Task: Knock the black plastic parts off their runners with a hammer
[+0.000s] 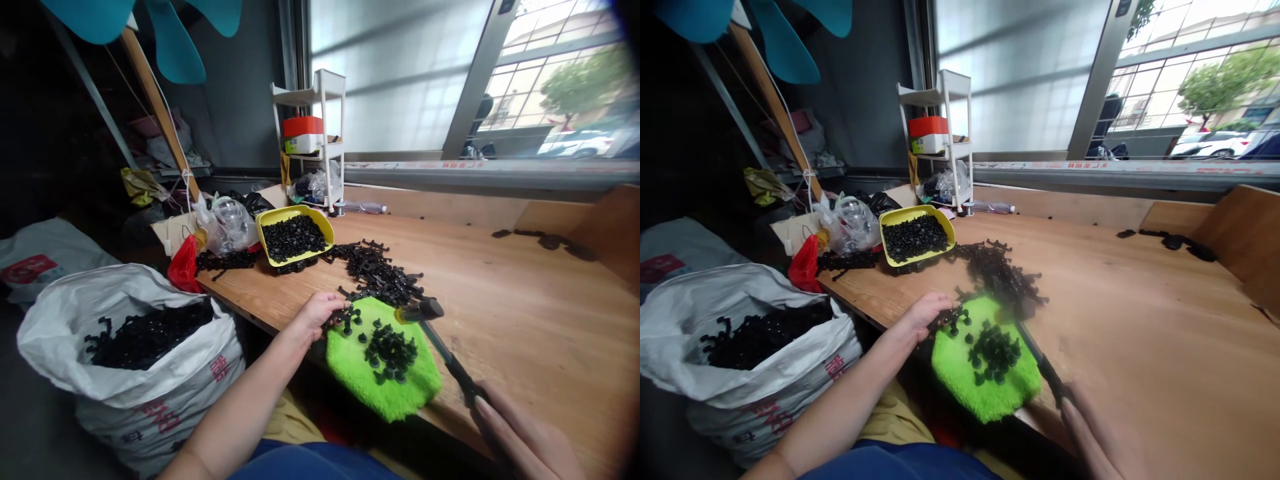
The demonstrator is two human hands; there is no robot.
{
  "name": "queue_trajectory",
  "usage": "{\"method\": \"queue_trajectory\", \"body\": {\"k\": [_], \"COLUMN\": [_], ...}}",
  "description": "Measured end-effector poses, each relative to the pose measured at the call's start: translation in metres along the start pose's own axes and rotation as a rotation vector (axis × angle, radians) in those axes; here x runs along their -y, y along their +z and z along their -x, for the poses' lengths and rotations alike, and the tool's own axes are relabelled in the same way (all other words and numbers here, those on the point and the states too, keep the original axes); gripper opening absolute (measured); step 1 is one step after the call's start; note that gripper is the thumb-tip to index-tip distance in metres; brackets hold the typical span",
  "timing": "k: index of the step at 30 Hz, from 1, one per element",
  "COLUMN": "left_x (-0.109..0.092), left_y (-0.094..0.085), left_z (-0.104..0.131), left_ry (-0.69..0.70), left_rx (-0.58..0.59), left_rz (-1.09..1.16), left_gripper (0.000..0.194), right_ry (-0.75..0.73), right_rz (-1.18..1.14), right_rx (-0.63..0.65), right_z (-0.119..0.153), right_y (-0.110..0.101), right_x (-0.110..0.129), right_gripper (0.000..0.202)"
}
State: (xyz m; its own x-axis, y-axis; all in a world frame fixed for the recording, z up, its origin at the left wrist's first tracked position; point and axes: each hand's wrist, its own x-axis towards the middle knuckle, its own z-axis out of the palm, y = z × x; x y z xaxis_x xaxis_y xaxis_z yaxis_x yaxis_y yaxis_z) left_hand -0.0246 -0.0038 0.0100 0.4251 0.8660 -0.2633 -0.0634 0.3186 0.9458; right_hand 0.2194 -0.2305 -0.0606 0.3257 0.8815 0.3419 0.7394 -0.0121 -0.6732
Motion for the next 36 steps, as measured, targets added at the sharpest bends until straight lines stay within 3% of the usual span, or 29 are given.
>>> {"method": "queue_trajectory", "body": {"k": [4, 10, 16, 19, 24, 30, 36], "left_x": [0.001, 0.002, 0.002, 0.002, -0.001, -0.002, -0.004], "left_y": [0.003, 0.002, 0.001, 0.002, 0.003, 0.003, 0.004], "left_z": [-0.004, -0.003, -0.001, -0.001, 0.0, -0.003, -0.002], "left_ry": [0.006, 0.042, 0.018, 0.047, 0.069, 0.071, 0.066], "left_rx": [0.023, 0.015, 0.026, 0.039, 0.042, 0.056, 0.069], "left_rz": [-0.019, -0.039, -0.018, -0.038, -0.074, -0.093, -0.106], "left_gripper": [0.008, 0.012, 0.017, 0.016, 0.015, 0.019, 0.023], "right_ry": [-0.077, -0.275, -0.232, -0.245, -0.203, -0.188, -0.208], "right_rz": [0.025, 0.154, 0.143, 0.102, 0.263, 0.322, 0.393], "right_rx": [0.111, 0.083, 0.023, 0.119, 0.167, 0.151, 0.245], "right_z": [-0.004, -0.016, -0.026, -0.039, -0.065, -0.072, -0.074], "right_y": [-0.001, -0.004, -0.014, -0.016, -0.005, 0.0, 0.008], "right_x": [-0.011, 0.005, 0.04, 0.057, 0.079, 0.087, 0.083], "right_gripper": [0.034, 0.032, 0.028, 0.027, 0.031, 0.032, 0.034]}}
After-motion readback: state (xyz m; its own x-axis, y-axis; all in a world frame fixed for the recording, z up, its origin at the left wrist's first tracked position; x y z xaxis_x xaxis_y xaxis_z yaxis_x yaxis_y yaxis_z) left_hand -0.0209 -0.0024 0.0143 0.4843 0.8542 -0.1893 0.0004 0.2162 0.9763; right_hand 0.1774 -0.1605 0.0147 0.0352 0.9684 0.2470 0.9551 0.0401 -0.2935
